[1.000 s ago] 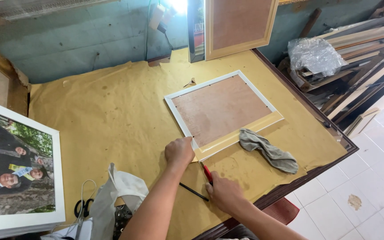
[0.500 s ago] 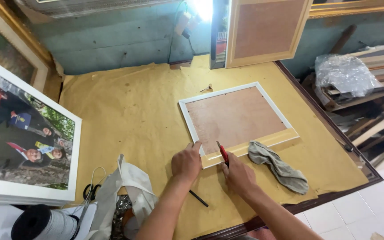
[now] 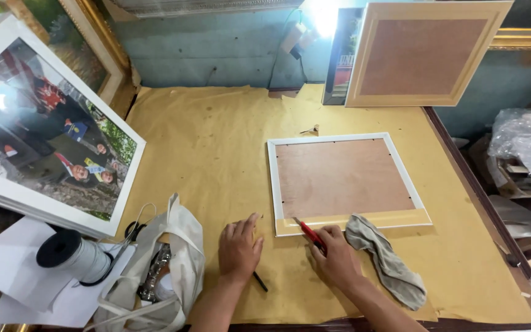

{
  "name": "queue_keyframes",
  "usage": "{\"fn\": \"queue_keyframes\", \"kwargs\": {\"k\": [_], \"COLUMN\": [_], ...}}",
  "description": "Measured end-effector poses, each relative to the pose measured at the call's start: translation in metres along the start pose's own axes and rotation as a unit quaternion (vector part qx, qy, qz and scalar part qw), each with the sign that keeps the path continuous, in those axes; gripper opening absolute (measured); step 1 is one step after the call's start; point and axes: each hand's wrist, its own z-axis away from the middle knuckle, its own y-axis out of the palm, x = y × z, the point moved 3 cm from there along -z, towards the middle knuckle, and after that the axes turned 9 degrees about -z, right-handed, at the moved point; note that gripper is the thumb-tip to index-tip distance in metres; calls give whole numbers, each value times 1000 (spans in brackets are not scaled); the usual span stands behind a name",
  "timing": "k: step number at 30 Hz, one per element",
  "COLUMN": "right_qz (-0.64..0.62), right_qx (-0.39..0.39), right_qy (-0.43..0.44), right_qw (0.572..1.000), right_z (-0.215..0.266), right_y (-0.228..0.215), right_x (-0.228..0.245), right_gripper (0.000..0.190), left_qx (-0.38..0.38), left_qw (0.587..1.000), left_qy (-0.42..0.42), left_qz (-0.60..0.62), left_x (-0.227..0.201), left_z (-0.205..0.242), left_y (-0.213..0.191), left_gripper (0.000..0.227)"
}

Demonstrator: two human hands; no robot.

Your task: Applying adhesive tape to the back edges of a picture frame and smoothing it down with a cloth.

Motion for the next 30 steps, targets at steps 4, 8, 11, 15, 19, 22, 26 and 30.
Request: {"fn": "queue_keyframes", "kwargs": {"k": [4, 8, 11, 15, 19, 22, 26, 30], "right_qz": [-4, 64, 110, 141, 176, 197, 252, 272], "right_qx": [71, 80, -13, -30, 64, 60, 96, 171], "right_qy": [-55, -160, -179, 47, 107, 28, -96, -172], "right_qw": [996, 982, 978, 989, 976, 978, 958, 931], "right_z": [9, 17, 13, -4, -12, -20, -35, -36], "right_y": [-10, -19, -36, -71, -74, -55, -20, 10], "right_x": [-11, -15, -30, -48, -58, -60, -37, 8], "right_gripper": [16, 30, 30, 45, 47, 42, 38, 41], "left_qx": [7, -28, -43, 31, -27, -61, 75, 98], "left_qw": [1000, 999, 998, 994, 980, 979, 991, 990], "left_qy": [-22, -27, -46, -94, -66, -3, 23, 11], "left_qz": [-11, -25, -12, -38, -188, -193, -111, -103], "left_x": [-7, -17, -21, -21, -28, -49, -68, -72], "left_z": [-1, -6, -9, -11, -5, -1, 16, 19], "left_y": [-3, -7, -6, -2, -3, -15, 5, 12], "left_gripper": [56, 50, 58, 72, 73, 44, 49, 49]}}
